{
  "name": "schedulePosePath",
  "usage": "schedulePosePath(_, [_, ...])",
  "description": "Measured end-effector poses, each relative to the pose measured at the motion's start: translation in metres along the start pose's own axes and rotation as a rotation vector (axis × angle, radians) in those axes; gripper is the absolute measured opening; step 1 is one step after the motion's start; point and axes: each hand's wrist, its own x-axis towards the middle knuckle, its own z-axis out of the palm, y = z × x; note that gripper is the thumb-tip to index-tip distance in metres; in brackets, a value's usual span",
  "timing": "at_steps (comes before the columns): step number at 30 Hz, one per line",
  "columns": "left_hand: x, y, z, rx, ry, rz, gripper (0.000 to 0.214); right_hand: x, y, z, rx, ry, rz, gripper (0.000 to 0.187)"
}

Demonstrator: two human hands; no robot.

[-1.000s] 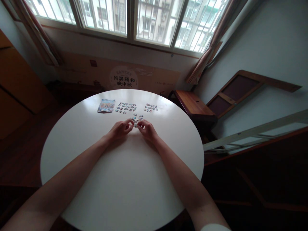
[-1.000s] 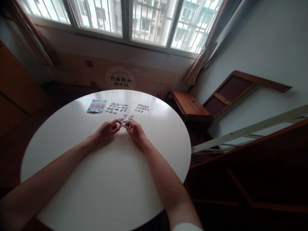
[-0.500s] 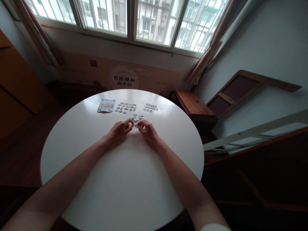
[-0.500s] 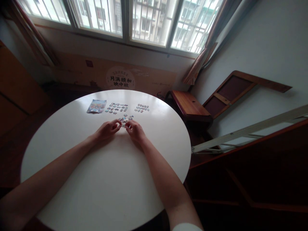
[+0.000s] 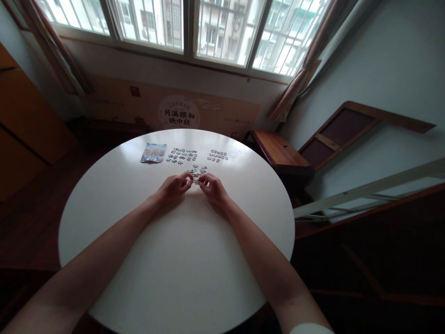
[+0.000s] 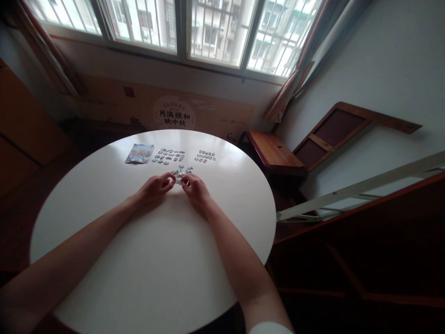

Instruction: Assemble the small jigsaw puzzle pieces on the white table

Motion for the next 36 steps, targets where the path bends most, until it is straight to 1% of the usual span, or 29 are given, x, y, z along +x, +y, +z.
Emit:
schedulePosePath(15, [-0.0002, -0.0024, 0.0012, -0.003, -0.01, 0.003, 0.022, -0.0003, -0.0025, -0.0008, -0.014, -0.008, 0.011, 0.008])
schedulePosePath(28, [-0.0003, -0.0004, -0.0004, -0.001, -0.012, 0.003, 0.022, -0.0004, -0.0028, -0.001, -0.017, -0.011, 0.016, 0.009])
schedulePosePath(36, [0.0001, -0.0005, -0.0001, 0.0, -0.014, -0.005, 0.021, -0.0002, -0.0021, -0.0007, -0.009, -0.006, -0.006, 0.009])
